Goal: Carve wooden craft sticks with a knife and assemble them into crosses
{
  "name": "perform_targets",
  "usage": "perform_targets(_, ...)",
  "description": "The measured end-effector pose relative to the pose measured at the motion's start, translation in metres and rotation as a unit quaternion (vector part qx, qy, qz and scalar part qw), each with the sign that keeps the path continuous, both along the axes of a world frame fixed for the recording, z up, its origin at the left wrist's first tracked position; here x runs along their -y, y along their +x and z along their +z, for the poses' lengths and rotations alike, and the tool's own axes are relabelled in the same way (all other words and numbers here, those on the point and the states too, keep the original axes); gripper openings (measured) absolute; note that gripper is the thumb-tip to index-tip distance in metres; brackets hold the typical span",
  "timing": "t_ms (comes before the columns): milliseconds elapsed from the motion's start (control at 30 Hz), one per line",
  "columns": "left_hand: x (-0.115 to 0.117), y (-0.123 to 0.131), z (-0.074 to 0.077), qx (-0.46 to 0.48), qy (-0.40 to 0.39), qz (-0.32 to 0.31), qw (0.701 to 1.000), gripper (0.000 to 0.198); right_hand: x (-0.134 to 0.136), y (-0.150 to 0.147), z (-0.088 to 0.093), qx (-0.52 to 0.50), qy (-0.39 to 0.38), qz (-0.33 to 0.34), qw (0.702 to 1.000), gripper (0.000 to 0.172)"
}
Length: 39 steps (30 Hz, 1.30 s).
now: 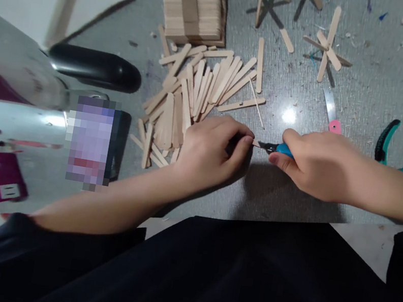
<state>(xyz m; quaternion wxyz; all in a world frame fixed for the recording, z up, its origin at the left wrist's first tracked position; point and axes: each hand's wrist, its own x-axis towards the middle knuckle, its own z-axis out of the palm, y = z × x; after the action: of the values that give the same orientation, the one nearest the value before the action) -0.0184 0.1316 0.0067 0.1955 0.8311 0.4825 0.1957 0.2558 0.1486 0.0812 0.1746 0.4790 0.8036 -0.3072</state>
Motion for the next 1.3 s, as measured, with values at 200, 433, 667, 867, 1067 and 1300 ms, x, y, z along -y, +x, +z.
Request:
perform_targets(200, 0.001, -0.002, 0.003, -0.016, -0.028, -0.015, 0.999, 0.035, 0.008, -0.006, -0.003, 0.068, 0.056, 0.034, 0.996, 0.064)
perform_targets(433, -0.001, 0.000, 0.005, -0.044, -0.018, -0.031, 0.998, 0.036, 0.012, -0.010, -0.006, 0.082, 0.107, 0.062, 0.989, 0.068)
perform_targets(667, 0.001, 0.002, 0.002, -0.047, -0.006, -0.029, 0.998, 0.038, 0.016, -0.014, -0.001, 0.084, 0.144, 0.082, 0.983, 0.062)
perform_targets(867, 0.000, 0.002, 0.005, -0.052, -0.002, -0.040, 0.998, 0.037, 0.017, -0.014, -0.002, 0.084, 0.132, 0.078, 0.985, 0.072)
perform_targets(1067, 0.000, 0.001, 0.006, -0.053, -0.016, -0.034, 0.998, 0.036, 0.017, -0.014, -0.007, 0.076, 0.108, 0.038, 0.991, 0.075)
perform_targets(1300, 0.001, 0.001, 0.003, -0.038, -0.017, -0.031, 0.999, 0.034, 0.017, -0.016, 0.000, 0.070, 0.116, 0.045, 0.990, 0.067)
